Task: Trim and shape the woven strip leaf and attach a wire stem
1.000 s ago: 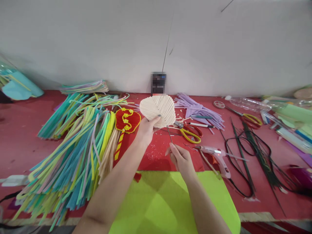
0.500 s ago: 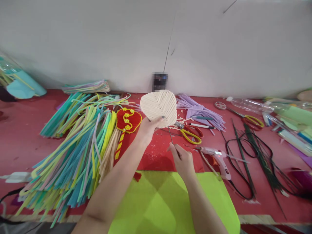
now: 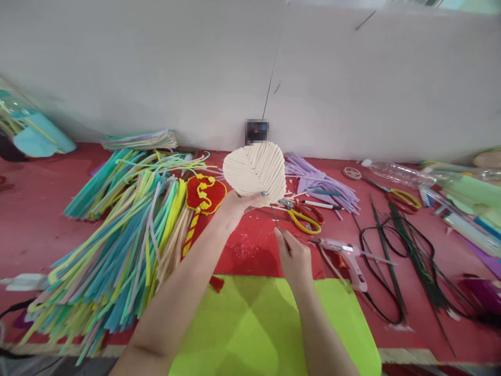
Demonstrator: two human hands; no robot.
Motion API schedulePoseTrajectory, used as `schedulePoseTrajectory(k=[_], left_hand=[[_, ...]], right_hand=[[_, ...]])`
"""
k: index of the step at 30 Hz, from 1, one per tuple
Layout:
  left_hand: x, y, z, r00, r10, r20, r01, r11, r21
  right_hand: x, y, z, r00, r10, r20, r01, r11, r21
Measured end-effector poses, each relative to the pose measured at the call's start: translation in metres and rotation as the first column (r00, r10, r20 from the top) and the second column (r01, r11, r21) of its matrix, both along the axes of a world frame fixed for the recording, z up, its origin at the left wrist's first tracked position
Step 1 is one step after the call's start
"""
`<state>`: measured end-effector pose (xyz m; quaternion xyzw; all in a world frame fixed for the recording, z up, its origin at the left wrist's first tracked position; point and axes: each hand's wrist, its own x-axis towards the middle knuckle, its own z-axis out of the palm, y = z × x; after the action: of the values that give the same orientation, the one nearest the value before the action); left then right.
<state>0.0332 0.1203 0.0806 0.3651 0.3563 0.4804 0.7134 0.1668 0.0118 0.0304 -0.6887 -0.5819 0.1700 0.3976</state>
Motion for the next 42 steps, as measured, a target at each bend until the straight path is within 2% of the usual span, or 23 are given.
schedulePoseTrajectory(k=[8,14,24,29,35,37,42], left_hand=[[0.003,0.000,-0.001,1.000,-0.001,0.011,0.000,0.998,0.066],[0.004,-0.001,-0.007,0.998,0.052,-0.034,-0.047,0.990,0.136],[-0.002,-0.006,-0.011,0.995,0.095,-0.035,-0.088,0.983,0.164],[-0.007,-0.008,-0.018,0.990,0.129,-0.060,-0.122,0.986,0.117],[-0.009,-0.011,-0.022,0.985,0.164,-0.060,-0.155,0.979,0.132],[-0.009,-0.013,-0.021,0.982,0.179,-0.056,-0.170,0.976,0.139],[-0.010,-0.017,-0.020,0.971,0.231,-0.067,-0.222,0.967,0.123]], right_hand=[[-0.001,0.001,-0.002,0.989,-0.077,-0.124,0.077,0.997,-0.008],[-0.001,0.003,-0.003,0.980,-0.102,-0.169,0.109,0.993,0.034],[-0.006,0.000,0.000,0.960,0.032,-0.279,-0.027,0.999,0.024],[-0.006,0.001,-0.001,0.944,0.075,-0.321,-0.085,0.996,-0.015],[-0.009,0.002,-0.003,0.862,0.117,-0.493,-0.166,0.984,-0.058],[-0.009,0.002,-0.003,0.871,0.096,-0.481,-0.131,0.990,-0.041],[-0.010,0.001,0.001,0.945,0.018,-0.327,-0.011,1.000,0.023]])
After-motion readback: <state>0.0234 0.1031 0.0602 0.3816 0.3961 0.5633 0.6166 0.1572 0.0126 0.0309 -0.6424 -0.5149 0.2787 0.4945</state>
